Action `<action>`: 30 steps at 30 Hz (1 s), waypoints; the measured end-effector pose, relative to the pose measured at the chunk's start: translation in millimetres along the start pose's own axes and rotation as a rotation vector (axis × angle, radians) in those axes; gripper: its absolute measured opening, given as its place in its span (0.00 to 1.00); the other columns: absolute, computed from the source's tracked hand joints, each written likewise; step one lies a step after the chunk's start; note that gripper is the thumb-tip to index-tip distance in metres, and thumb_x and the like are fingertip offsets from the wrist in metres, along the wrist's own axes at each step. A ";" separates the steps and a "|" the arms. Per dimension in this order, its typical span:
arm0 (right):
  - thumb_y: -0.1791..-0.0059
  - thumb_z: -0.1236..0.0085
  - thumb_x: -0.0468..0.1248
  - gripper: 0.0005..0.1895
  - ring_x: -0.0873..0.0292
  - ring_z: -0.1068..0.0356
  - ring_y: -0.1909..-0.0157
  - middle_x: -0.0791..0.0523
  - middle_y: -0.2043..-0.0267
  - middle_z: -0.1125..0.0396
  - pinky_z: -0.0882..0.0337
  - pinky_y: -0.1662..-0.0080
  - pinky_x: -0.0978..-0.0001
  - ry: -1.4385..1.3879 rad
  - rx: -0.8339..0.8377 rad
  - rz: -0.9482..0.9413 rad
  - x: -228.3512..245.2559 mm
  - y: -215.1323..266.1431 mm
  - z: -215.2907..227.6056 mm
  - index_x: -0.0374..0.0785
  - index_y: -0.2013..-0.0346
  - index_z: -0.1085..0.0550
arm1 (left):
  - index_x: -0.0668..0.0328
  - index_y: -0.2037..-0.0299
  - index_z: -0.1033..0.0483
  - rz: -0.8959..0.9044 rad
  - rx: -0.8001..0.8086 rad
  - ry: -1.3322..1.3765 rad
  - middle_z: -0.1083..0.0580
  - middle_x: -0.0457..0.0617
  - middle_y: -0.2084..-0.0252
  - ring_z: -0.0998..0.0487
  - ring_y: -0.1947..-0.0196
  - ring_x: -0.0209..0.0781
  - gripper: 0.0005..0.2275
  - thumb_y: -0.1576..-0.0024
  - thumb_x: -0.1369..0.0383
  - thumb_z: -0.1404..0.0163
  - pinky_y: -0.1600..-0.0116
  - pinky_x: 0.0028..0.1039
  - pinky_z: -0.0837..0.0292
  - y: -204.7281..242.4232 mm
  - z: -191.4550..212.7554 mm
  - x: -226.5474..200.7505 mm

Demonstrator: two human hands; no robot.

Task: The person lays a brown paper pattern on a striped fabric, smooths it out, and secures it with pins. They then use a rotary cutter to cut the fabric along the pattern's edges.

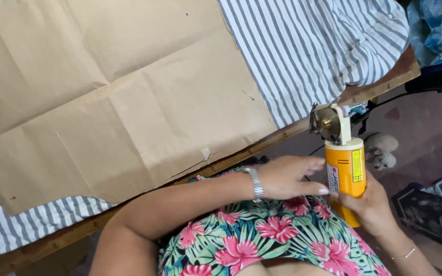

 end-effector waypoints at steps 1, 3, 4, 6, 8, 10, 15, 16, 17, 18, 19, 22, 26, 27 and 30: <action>0.65 0.36 0.26 0.32 0.47 0.26 0.54 0.45 0.51 0.25 0.26 0.52 0.55 0.127 -0.024 -0.037 1.4 6.7 3.6 0.33 0.45 0.29 | 0.54 0.40 0.27 -0.071 0.122 -0.199 0.22 0.48 0.41 0.19 0.45 0.42 0.27 0.43 0.48 0.57 0.48 0.31 0.20 8.6 4.0 1.2; 0.65 0.35 0.26 0.32 0.48 0.26 0.56 0.45 0.52 0.25 0.26 0.53 0.56 0.121 -0.014 -0.072 -17.0 4.2 5.9 0.33 0.45 0.28 | 0.52 0.49 0.23 -0.049 -0.091 -0.391 0.22 0.45 0.57 0.20 0.59 0.40 0.18 0.39 0.52 0.56 0.59 0.29 0.22 20.5 61.1 20.1; 0.65 0.34 0.25 0.33 0.49 0.27 0.57 0.45 0.53 0.24 0.27 0.55 0.57 0.121 0.008 -0.099 -27.5 3.8 6.0 0.33 0.44 0.27 | 0.50 0.59 0.19 -0.024 -0.323 -0.580 0.22 0.43 0.73 0.21 0.74 0.37 0.14 0.34 0.56 0.56 0.69 0.27 0.24 31.4 99.2 26.3; 0.65 0.32 0.29 0.32 0.51 0.26 0.59 0.47 0.55 0.24 0.27 0.56 0.60 0.256 0.027 -0.118 -28.1 6.5 3.5 0.35 0.46 0.27 | 0.53 0.52 0.21 -0.057 -0.446 -0.769 0.23 0.48 0.57 0.26 0.56 0.46 0.14 0.37 0.54 0.51 0.50 0.37 0.33 24.5 136.9 54.5; 0.66 0.29 0.34 0.31 0.53 0.26 0.61 0.50 0.58 0.24 0.28 0.58 0.63 0.391 0.054 -0.126 -24.2 6.6 -2.6 0.38 0.48 0.26 | 0.57 0.45 0.24 -0.089 -0.580 -0.964 0.25 0.53 0.40 0.30 0.37 0.55 0.21 0.41 0.52 0.46 0.31 0.46 0.42 24.5 162.1 65.9; 0.66 0.31 0.41 0.32 0.55 0.24 0.54 0.53 0.51 0.22 0.26 0.54 0.64 0.543 0.095 -0.176 -22.7 6.7 -9.3 0.41 0.47 0.26 | 0.57 0.41 0.28 -0.160 -0.665 -1.079 0.33 0.55 0.35 0.40 0.31 0.61 0.34 0.50 0.42 0.38 0.29 0.58 0.48 26.1 169.5 62.0; 0.65 0.32 0.43 0.40 0.53 0.25 0.46 0.53 0.43 0.25 0.24 0.47 0.61 0.625 0.111 -0.219 -15.0 4.1 -18.9 0.45 0.38 0.31 | 0.56 0.26 0.44 0.043 -0.517 -1.145 0.53 0.56 0.22 0.64 0.23 0.65 0.48 0.49 0.29 0.56 0.26 0.67 0.74 12.4 156.3 91.1; 0.66 0.32 0.42 0.41 0.53 0.24 0.46 0.53 0.43 0.25 0.25 0.47 0.61 0.614 0.102 -0.193 -10.4 3.7 -20.1 0.46 0.38 0.30 | 0.56 0.23 0.50 0.043 -0.489 -1.184 0.61 0.56 0.20 0.71 0.22 0.66 0.48 0.46 0.27 0.63 0.26 0.66 0.80 12.6 153.6 92.7; 0.66 0.32 0.42 0.41 0.53 0.24 0.46 0.53 0.43 0.25 0.25 0.47 0.61 0.618 0.101 -0.197 -12.2 3.6 -22.5 0.46 0.38 0.30 | 0.56 0.23 0.50 0.043 -0.488 -1.178 0.61 0.56 0.20 0.71 0.22 0.66 0.48 0.46 0.27 0.63 0.26 0.66 0.80 14.2 152.7 92.4; 0.66 0.32 0.43 0.40 0.53 0.25 0.47 0.53 0.44 0.25 0.25 0.48 0.61 0.614 0.095 -0.191 -11.2 1.2 -23.8 0.45 0.39 0.30 | 0.56 0.23 0.50 0.044 -0.489 -1.166 0.60 0.56 0.20 0.69 0.22 0.66 0.49 0.47 0.27 0.61 0.26 0.66 0.79 14.5 153.5 91.2; 0.65 0.32 0.43 0.39 0.54 0.25 0.48 0.53 0.46 0.25 0.25 0.49 0.62 0.610 0.089 -0.185 -10.1 -0.9 -24.9 0.45 0.40 0.30 | 0.56 0.24 0.49 0.046 -0.489 -1.153 0.59 0.56 0.20 0.68 0.22 0.66 0.49 0.48 0.27 0.60 0.25 0.66 0.78 14.9 154.3 89.7; 0.65 0.32 0.46 0.40 0.55 0.26 0.48 0.54 0.46 0.25 0.26 0.47 0.63 0.651 0.094 -0.113 -11.5 -11.9 -26.0 0.46 0.38 0.31 | 0.53 0.22 0.52 0.073 -0.491 -1.184 0.64 0.55 0.20 0.74 0.22 0.64 0.51 0.49 0.25 0.62 0.25 0.63 0.83 12.6 153.2 96.8; 0.64 0.31 0.42 0.33 0.55 0.27 0.54 0.54 0.54 0.24 0.28 0.53 0.64 0.605 0.087 -0.102 -1.0 -17.8 -29.4 0.44 0.45 0.28 | 0.54 0.23 0.51 0.060 -0.491 -1.150 0.61 0.55 0.20 0.71 0.22 0.65 0.50 0.49 0.26 0.60 0.25 0.65 0.81 13.2 153.6 94.4; 0.64 0.32 0.43 0.35 0.55 0.27 0.51 0.54 0.51 0.25 0.27 0.51 0.64 0.614 0.090 -0.094 2.6 -19.5 -30.4 0.44 0.43 0.29 | 0.54 0.23 0.51 0.059 -0.500 -1.167 0.61 0.55 0.20 0.70 0.22 0.66 0.51 0.49 0.26 0.61 0.25 0.65 0.80 13.2 153.5 94.1; 0.65 0.33 0.44 0.36 0.54 0.26 0.49 0.54 0.48 0.25 0.27 0.50 0.63 0.644 0.095 -0.082 10.2 -25.6 -32.5 0.45 0.42 0.29 | 0.54 0.23 0.51 0.051 -0.524 -1.179 0.60 0.55 0.20 0.69 0.22 0.65 0.51 0.49 0.26 0.60 0.25 0.65 0.79 14.4 153.5 94.0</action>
Point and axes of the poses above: each hand's wrist, its own y-axis away from the middle knuckle, its own z-axis out of the back of the hand, x = y × z, the point moved 10 cm from there along -y, towards the middle knuckle
